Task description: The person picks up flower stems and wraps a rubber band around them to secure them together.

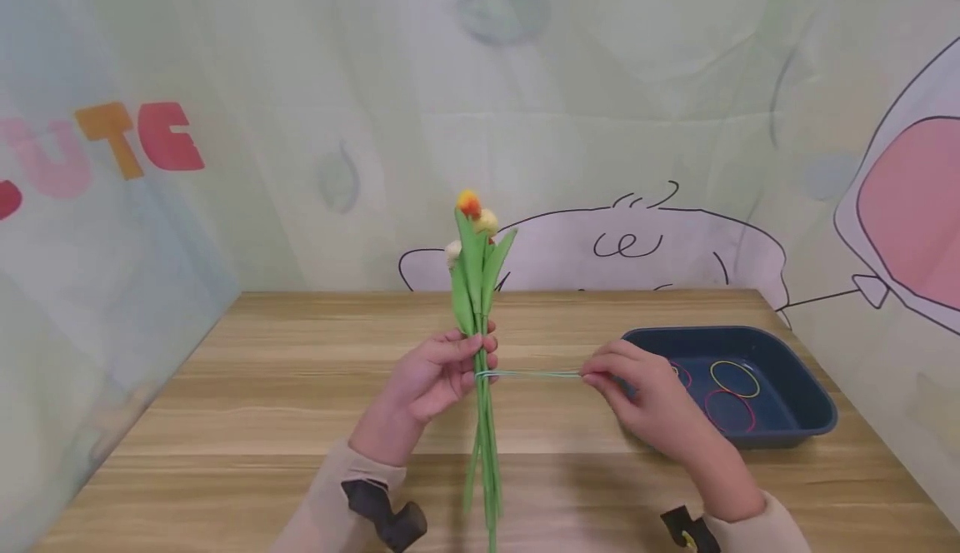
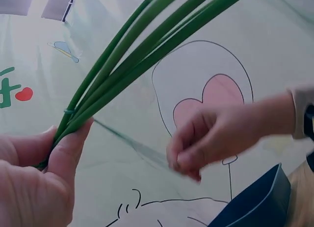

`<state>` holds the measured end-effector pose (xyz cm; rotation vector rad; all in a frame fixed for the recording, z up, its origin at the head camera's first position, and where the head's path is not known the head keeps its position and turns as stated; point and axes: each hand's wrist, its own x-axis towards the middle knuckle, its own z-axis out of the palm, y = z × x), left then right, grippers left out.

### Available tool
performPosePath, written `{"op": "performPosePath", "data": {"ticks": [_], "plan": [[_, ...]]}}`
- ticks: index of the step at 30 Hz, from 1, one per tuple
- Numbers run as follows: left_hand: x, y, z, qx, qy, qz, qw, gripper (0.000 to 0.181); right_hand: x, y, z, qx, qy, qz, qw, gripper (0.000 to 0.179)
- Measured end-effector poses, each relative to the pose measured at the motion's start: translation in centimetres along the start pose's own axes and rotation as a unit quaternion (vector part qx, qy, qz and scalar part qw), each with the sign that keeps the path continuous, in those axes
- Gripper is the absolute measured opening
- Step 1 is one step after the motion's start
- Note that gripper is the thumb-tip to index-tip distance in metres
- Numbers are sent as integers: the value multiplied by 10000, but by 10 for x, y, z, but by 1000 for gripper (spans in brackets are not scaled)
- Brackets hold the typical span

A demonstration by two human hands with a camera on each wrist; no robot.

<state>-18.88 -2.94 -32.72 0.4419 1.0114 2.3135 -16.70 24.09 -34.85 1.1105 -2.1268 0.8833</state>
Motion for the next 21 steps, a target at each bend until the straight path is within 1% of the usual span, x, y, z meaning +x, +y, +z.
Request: {"op": "performPosePath", "data": {"ticks": [2,3,4,6,7,9,10,11,12,13,15,17,18,19,21], "plan": [[0,1,1,-294,10,78,9995,31,-2,-1,15,-56,4,389,9992,13],[0,2,2,-407,55,118,9991,31,-3,-2,23,-75,-4,598,9982,15],[1,2,2,-499,129,162,9985,30,-4,-2,31,-54,26,721,9974,20],[2,1,3,-563,380,301,9972,27,-6,-4,49,94,79,980,9951,20],[3,1,3,-578,568,400,9959,26,-7,-6,57,205,87,1077,9939,21],[5,0,3,-540,1023,640,9912,22,-8,-10,71,476,37,1344,9898,18],[6,-1,2,-504,1237,768,9881,19,-8,-14,78,512,28,1430,9884,17],[6,-1,2,-466,1440,906,9843,17,-7,-18,83,678,-54,1661,9838,14],[7,-2,2,-468,1626,1035,9801,14,-5,-24,88,881,-183,1940,9769,11],[8,-3,2,-478,1805,1164,9755,12,-4,-30,93,1049,-230,2050,9729,10],[11,-5,2,-433,2065,1389,9676,9,-3,-42,103,1332,-253,2203,9660,5],[13,-8,1,-434,2267,1624,9593,11,0,-55,111,1715,-321,2431,9542,5],[14,-9,1,-415,2374,1746,9547,13,1,-61,114,1824,-283,2356,9542,5],[15,-10,0,-360,2465,1883,9500,15,1,-66,118,1863,-197,2175,9579,5],[16,-13,-1,-156,2582,2158,9415,19,3,-77,120,1963,-198,2172,9560,7]]}}
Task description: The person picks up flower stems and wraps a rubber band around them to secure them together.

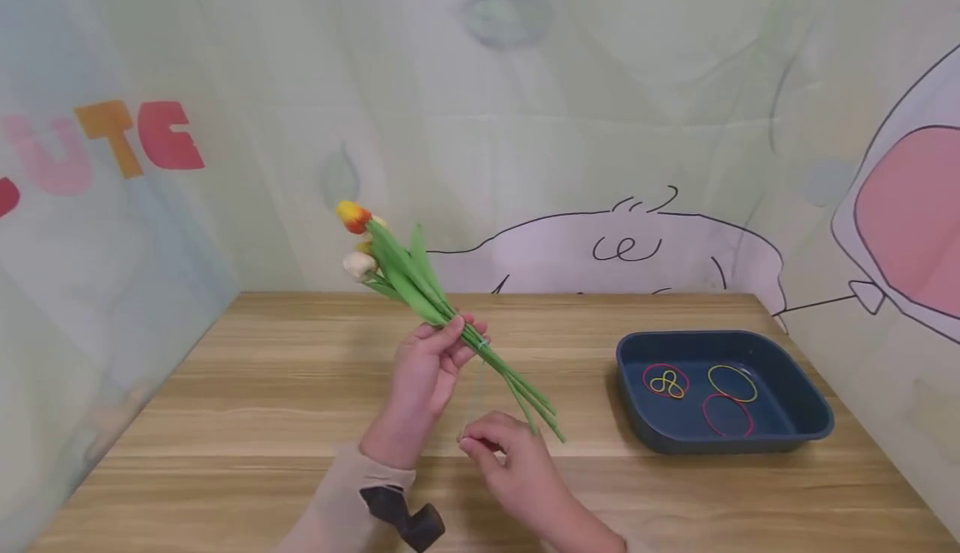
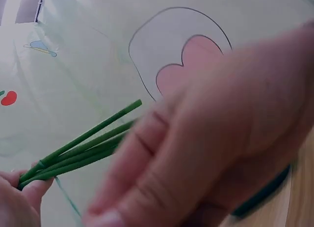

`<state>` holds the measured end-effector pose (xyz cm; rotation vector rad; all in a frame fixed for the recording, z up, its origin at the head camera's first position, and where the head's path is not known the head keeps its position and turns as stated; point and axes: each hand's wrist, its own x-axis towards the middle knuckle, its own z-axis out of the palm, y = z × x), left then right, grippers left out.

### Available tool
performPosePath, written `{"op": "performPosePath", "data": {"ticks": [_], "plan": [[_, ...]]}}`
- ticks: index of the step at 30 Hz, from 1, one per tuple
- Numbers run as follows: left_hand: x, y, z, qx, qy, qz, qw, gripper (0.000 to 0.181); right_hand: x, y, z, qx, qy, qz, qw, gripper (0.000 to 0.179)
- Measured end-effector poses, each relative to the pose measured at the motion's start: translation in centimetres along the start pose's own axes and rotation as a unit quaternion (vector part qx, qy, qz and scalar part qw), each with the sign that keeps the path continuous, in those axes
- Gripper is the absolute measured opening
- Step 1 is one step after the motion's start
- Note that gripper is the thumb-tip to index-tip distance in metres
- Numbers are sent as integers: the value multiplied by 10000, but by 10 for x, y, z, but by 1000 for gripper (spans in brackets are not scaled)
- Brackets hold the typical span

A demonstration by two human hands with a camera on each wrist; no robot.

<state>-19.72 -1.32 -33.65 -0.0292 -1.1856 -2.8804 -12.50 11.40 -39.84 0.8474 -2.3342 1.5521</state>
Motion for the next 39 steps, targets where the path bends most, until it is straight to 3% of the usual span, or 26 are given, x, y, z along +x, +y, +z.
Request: {"op": "performPosePath", "data": {"ticks": [4,8,13,16,20,23,26,28,31,35,39], "plan": [[0,-3,-2,375,-29,577,9976,18,-2,-18,2,189,37,-291,9994,8],[2,-4,-5,810,-118,998,9916,8,-2,-34,-15,381,158,-13,9991,9],[4,-3,-9,1760,-338,1364,9743,12,2,-47,-55,345,401,504,9973,11],[3,0,-10,2227,-729,1391,9622,12,4,-47,-78,231,623,622,9959,13],[0,6,-10,2343,-1391,1059,9563,15,7,-39,-104,611,897,495,9929,17],[-2,11,-10,2048,-1820,493,9605,17,10,-29,-116,1415,898,92,9858,22],[-2,15,-11,1562,-2158,-135,9638,14,12,-20,-123,1988,652,-271,9775,26],[-2,17,-11,1212,-2355,-478,9631,14,14,-14,-123,1953,486,-339,9790,25],[-4,20,-11,818,-2548,-878,9595,21,16,-5,-117,1501,282,-290,9878,21],[-6,21,-9,408,-2517,-1157,9600,27,20,7,-100,1052,97,109,9943,19],[-6,19,-6,143,-1886,-1024,9766,25,19,15,-72,1048,-105,660,9922,18]]}}
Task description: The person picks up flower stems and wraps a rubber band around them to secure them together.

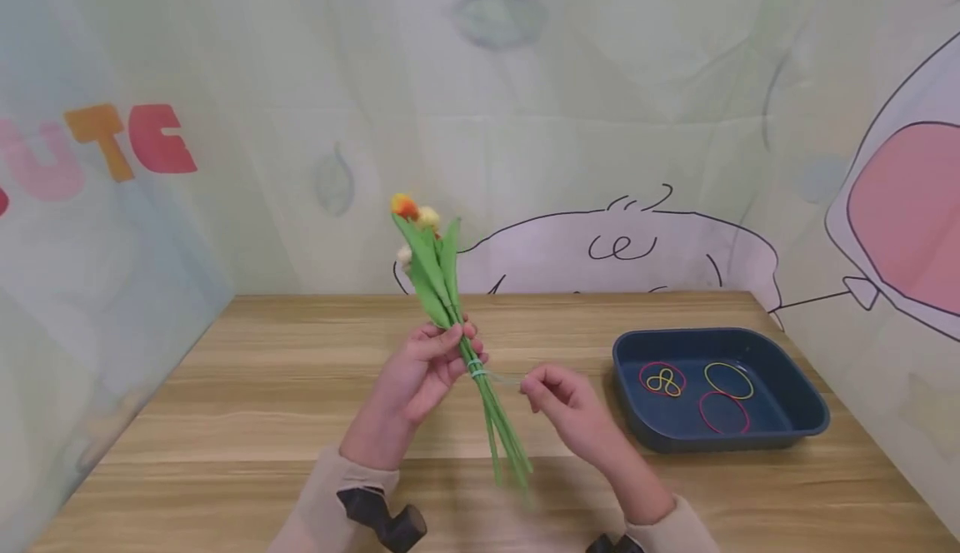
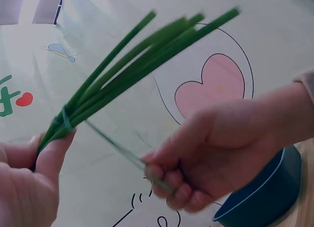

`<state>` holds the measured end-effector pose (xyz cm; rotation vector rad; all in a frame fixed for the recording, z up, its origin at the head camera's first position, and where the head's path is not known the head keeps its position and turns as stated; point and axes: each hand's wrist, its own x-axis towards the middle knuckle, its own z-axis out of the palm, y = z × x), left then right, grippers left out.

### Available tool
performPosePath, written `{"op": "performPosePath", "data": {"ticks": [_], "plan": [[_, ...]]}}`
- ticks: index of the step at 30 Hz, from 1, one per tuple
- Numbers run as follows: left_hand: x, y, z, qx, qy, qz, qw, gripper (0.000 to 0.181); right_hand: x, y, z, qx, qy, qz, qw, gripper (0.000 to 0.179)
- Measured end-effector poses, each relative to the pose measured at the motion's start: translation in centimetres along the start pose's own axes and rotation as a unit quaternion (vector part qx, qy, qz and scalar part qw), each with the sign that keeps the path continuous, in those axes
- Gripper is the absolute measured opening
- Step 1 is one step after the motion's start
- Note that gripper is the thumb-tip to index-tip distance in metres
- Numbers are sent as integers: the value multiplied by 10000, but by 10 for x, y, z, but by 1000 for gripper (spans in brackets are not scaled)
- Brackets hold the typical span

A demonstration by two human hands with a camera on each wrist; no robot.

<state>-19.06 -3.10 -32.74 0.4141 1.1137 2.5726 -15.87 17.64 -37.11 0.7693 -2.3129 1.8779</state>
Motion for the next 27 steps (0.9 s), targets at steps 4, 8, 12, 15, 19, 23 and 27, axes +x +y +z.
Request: {"op": "performPosePath", "data": {"ticks": [4,8,12,15,19,23,27], "plan": [[3,-2,-1,-162,923,498,9944,25,-5,4,33,-224,159,587,9979,20],[7,-6,-2,-51,1508,1210,9811,25,-13,-3,66,547,793,1574,9828,25],[8,-10,-2,465,1704,2064,9624,21,-23,-13,90,1569,1324,1897,9601,29],[7,-11,-2,976,1731,2602,9449,12,-27,-22,95,1566,1446,1809,9601,31],[7,-9,-5,1596,1745,2990,9245,12,-26,-32,88,973,1563,1634,9692,27],[7,-5,-6,2013,1766,3034,9144,15,-22,-35,69,323,1677,1323,9764,19],[5,-1,-6,2333,1758,2946,9099,13,-17,-35,45,-357,1673,960,9806,16]]}}
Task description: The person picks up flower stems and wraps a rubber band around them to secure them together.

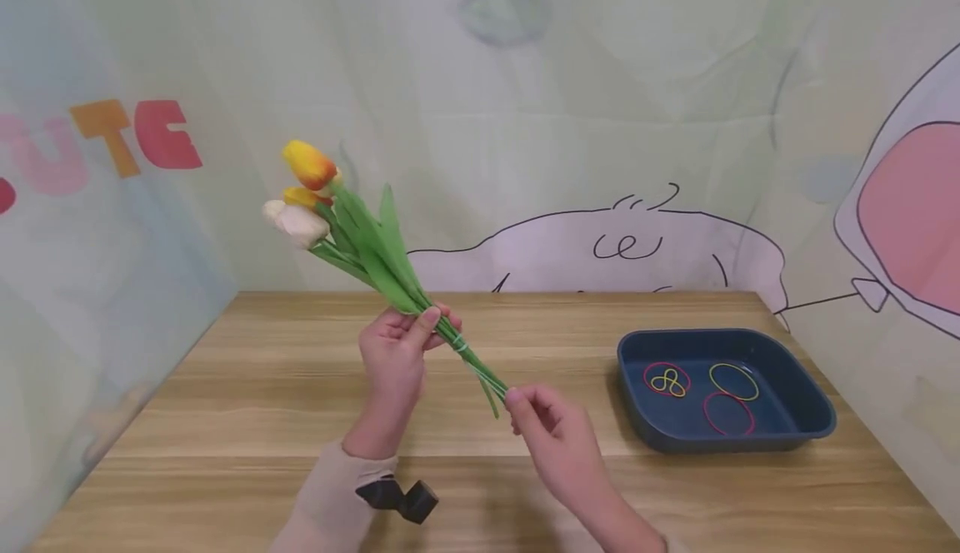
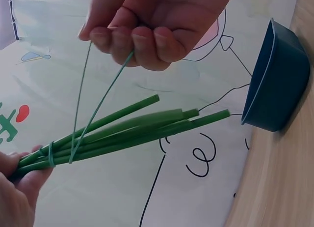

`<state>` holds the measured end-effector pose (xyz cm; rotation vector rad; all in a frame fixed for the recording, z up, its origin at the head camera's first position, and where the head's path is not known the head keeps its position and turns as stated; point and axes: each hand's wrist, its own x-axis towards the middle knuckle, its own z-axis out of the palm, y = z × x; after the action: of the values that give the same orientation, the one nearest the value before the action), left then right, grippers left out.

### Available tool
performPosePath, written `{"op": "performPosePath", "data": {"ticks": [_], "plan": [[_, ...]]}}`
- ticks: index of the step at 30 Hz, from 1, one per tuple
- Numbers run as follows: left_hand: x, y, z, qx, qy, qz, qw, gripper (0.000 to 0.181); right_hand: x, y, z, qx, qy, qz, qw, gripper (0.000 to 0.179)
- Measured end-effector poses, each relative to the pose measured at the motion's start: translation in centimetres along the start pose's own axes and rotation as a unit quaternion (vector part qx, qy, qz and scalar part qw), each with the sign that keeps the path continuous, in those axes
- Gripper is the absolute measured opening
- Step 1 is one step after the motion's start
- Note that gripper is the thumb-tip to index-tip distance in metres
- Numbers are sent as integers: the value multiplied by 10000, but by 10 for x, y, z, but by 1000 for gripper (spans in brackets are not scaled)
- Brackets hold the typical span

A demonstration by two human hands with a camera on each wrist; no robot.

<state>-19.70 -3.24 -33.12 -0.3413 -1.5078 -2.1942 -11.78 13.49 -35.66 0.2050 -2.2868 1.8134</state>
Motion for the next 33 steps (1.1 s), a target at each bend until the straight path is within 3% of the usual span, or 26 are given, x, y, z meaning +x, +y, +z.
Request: {"op": "performPosePath", "data": {"ticks": [3,8,12,14,17,20,23,26,29,33], "plan": [[0,1,0,200,-200,-146,9995,12,10,0,-19,-370,-66,-570,9977,17],[-1,3,2,379,-559,-801,9945,12,25,4,-46,-584,-327,-1254,9899,19],[-1,7,1,-113,-875,-1271,9879,9,33,9,-58,-670,-419,-1447,9863,19],[0,9,0,-600,-1114,-1475,9809,7,36,12,-60,-617,-473,-1475,9860,18],[2,12,-4,-1369,-1467,-1811,9628,22,39,18,-59,-379,-738,-1623,9832,19],[3,13,-7,-1768,-1635,-2127,9470,32,41,27,-52,-51,-1098,-1918,9753,19],[5,12,-8,-1952,-1414,-2429,9396,34,41,37,-40,258,-1355,-2193,9659,18],[7,10,-6,-2054,-897,-2632,9383,34,36,44,-25,533,-1412,-2274,9620,15],[8,8,-5,-2123,-346,-2683,9390,30,26,45,-6,439,-1020,-1941,9747,12],[7,5,-1,-2068,356,-2564,9435,20,7,40,24,449,-287,-876,9947,13]]}}
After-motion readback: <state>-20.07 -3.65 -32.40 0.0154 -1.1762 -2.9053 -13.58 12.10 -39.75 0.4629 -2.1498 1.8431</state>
